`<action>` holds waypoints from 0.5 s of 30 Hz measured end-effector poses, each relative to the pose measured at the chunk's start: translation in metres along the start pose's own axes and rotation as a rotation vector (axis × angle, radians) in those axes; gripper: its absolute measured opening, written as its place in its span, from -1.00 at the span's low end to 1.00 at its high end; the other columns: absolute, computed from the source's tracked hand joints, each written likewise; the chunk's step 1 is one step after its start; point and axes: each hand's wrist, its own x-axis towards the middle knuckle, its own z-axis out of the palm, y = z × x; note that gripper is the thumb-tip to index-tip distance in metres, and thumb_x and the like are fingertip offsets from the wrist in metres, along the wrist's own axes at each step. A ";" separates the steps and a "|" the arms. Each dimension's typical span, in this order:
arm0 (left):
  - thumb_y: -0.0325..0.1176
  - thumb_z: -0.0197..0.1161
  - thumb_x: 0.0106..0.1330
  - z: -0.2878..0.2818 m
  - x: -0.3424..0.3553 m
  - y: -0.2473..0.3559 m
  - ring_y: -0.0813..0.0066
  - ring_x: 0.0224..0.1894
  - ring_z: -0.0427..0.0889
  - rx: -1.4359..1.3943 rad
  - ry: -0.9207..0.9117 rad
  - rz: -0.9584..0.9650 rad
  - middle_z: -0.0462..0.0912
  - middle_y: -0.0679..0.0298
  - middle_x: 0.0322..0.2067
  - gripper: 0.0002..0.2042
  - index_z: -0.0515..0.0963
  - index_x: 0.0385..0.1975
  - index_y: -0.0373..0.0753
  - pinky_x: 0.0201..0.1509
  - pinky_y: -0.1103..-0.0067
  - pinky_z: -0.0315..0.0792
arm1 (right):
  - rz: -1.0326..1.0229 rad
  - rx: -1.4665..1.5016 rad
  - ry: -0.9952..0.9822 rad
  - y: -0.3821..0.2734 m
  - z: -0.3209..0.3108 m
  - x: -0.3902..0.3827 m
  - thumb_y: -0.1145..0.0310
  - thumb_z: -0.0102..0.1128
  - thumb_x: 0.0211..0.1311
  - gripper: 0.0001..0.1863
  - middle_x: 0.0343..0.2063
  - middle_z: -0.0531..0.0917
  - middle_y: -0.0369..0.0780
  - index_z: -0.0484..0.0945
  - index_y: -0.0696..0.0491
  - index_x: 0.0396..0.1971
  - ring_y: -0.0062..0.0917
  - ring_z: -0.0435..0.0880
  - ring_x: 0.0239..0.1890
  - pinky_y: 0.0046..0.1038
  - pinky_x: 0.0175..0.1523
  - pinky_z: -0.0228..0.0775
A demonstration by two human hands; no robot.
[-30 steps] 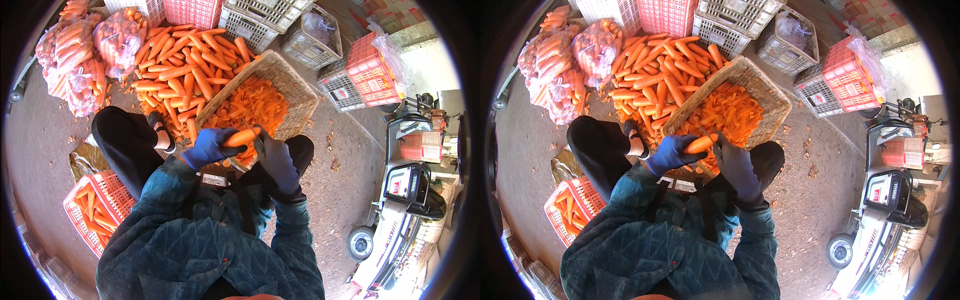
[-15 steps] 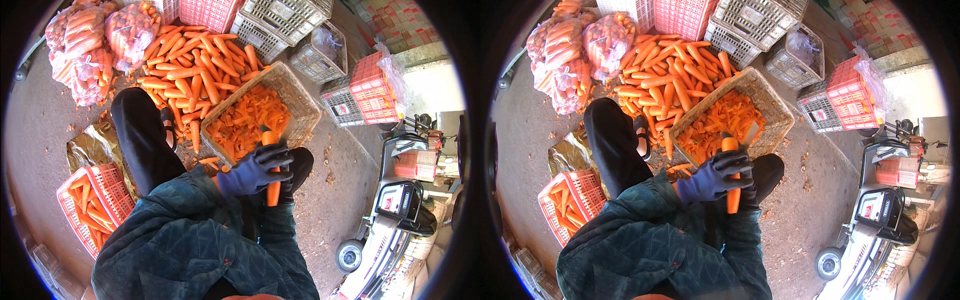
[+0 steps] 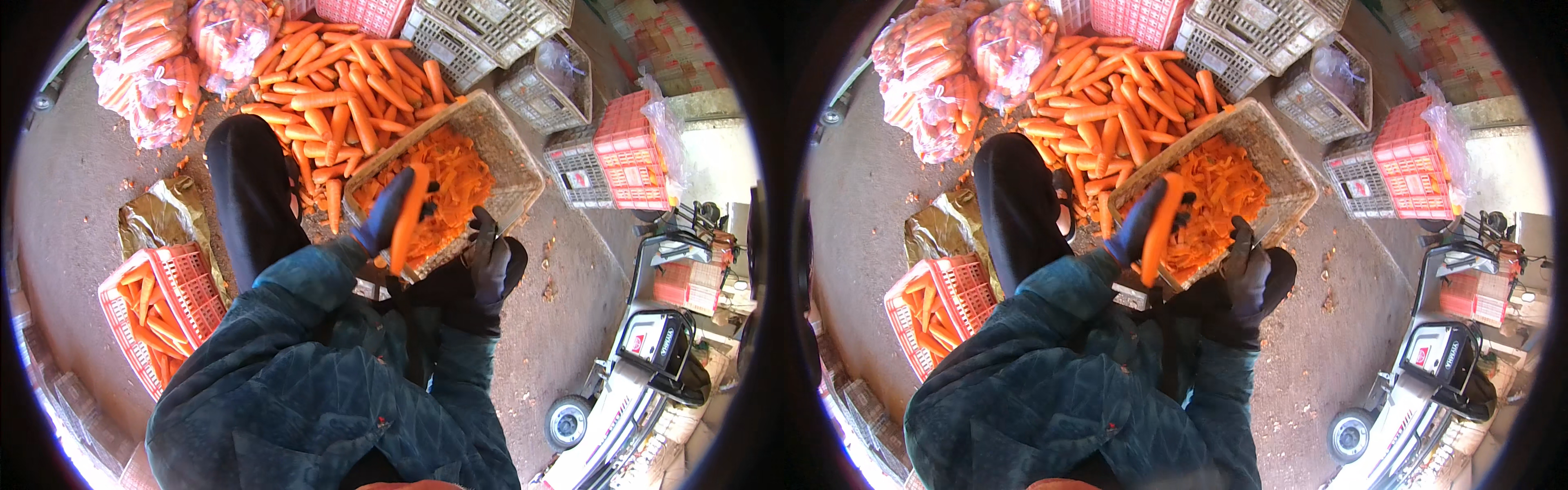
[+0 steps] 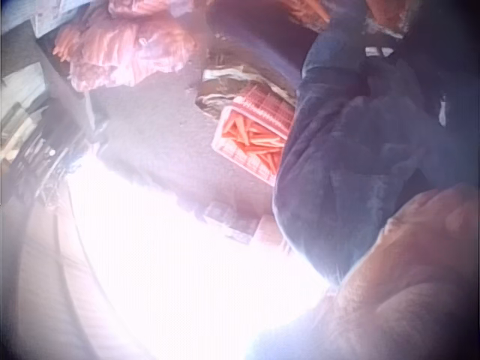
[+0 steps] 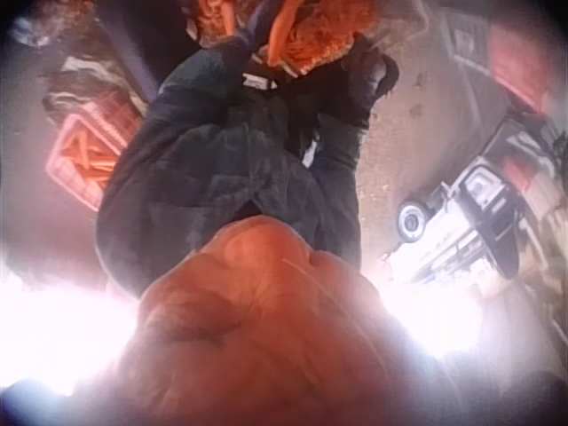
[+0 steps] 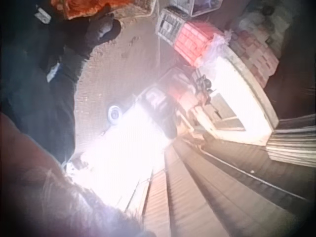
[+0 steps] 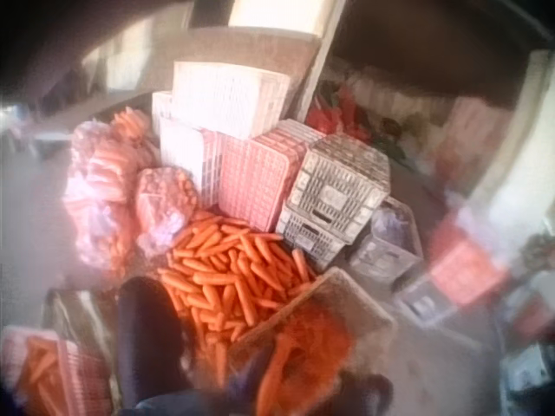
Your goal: The person sits on the ground and peels carrots one by one using a handheld peeler, placing the peeled carrots into a red basket. The person then packs the peeled carrots into a plastic bag.
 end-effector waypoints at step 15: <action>0.06 0.06 0.46 -0.031 0.012 -0.014 0.29 0.01 0.62 -0.343 -0.002 -0.102 0.60 0.06 -0.02 -0.47 0.43 0.11 -0.35 0.09 0.47 0.54 | 0.458 0.803 -0.597 -0.107 0.012 -0.003 0.42 0.17 0.36 -0.78 -0.38 0.72 -0.23 0.62 0.23 -0.12 -0.66 0.61 -0.47 -0.65 -0.39 0.41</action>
